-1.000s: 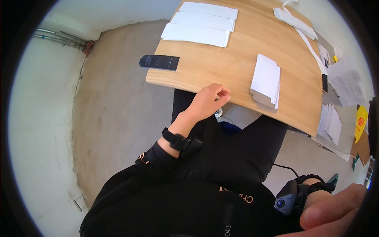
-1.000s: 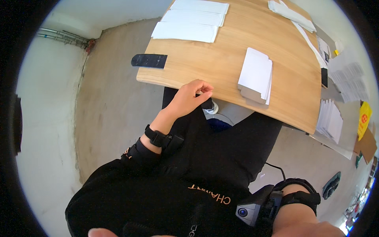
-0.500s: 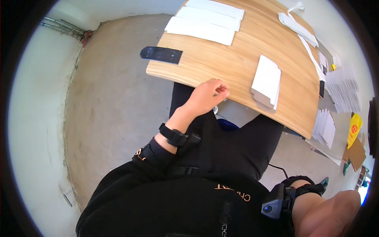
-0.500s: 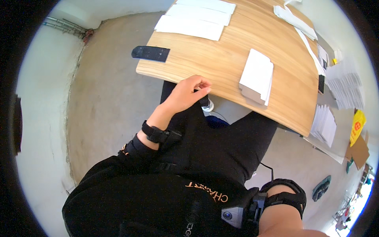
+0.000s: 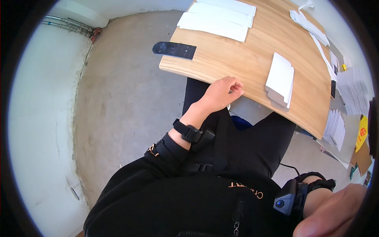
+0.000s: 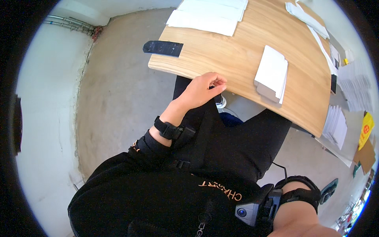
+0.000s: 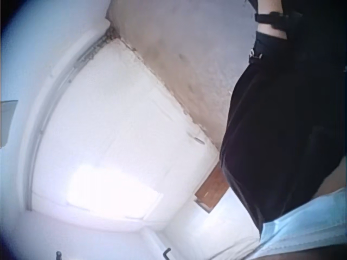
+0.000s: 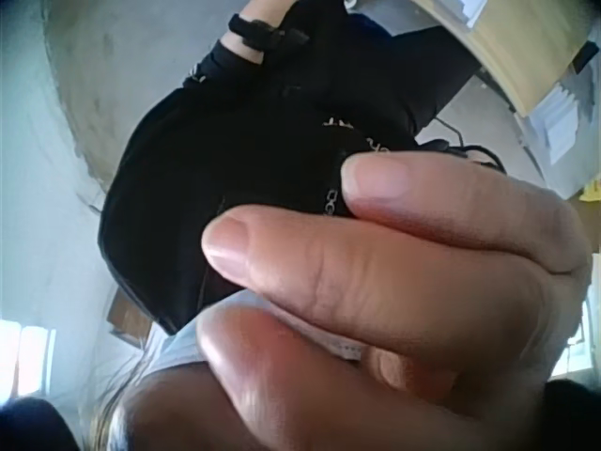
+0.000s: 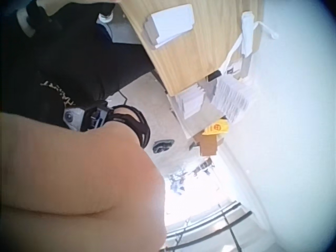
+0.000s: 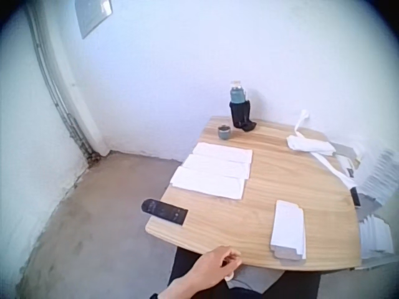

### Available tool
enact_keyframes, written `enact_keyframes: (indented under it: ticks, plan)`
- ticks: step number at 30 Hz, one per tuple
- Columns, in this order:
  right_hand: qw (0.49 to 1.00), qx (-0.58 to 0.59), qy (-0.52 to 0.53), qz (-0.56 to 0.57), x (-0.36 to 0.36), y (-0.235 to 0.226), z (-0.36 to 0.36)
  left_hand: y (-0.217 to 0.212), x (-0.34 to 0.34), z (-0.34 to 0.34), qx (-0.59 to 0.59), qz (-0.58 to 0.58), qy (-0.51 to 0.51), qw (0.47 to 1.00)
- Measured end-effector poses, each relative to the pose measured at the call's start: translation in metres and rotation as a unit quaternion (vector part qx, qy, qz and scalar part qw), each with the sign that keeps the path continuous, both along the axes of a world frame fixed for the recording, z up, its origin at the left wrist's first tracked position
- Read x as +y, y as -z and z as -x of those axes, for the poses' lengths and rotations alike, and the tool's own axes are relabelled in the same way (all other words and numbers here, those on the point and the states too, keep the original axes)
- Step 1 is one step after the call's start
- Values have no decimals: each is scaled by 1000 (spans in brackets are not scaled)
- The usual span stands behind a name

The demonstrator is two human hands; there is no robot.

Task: Folding and stacking small white paper boxes on a wooden table.

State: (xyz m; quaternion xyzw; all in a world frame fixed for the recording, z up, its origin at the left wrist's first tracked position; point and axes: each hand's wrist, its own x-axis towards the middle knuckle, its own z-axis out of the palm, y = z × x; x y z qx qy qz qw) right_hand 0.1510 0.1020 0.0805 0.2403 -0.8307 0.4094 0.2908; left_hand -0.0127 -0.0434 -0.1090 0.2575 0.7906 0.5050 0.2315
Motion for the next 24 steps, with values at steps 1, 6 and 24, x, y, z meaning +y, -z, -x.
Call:
enact_keyframes:
  ticks: [1,6,24]
  plan:
    - [1000,-2,3,0,-2,0,4,1,1,2,-8,-2,5,1000]
    - [1000,-13,11,-1,-12,1,14,0,3,3,-6,21,11,1000]
    - [999,28,0,-33,-36,-9,34,-1,6,0,-28,30,19,999]
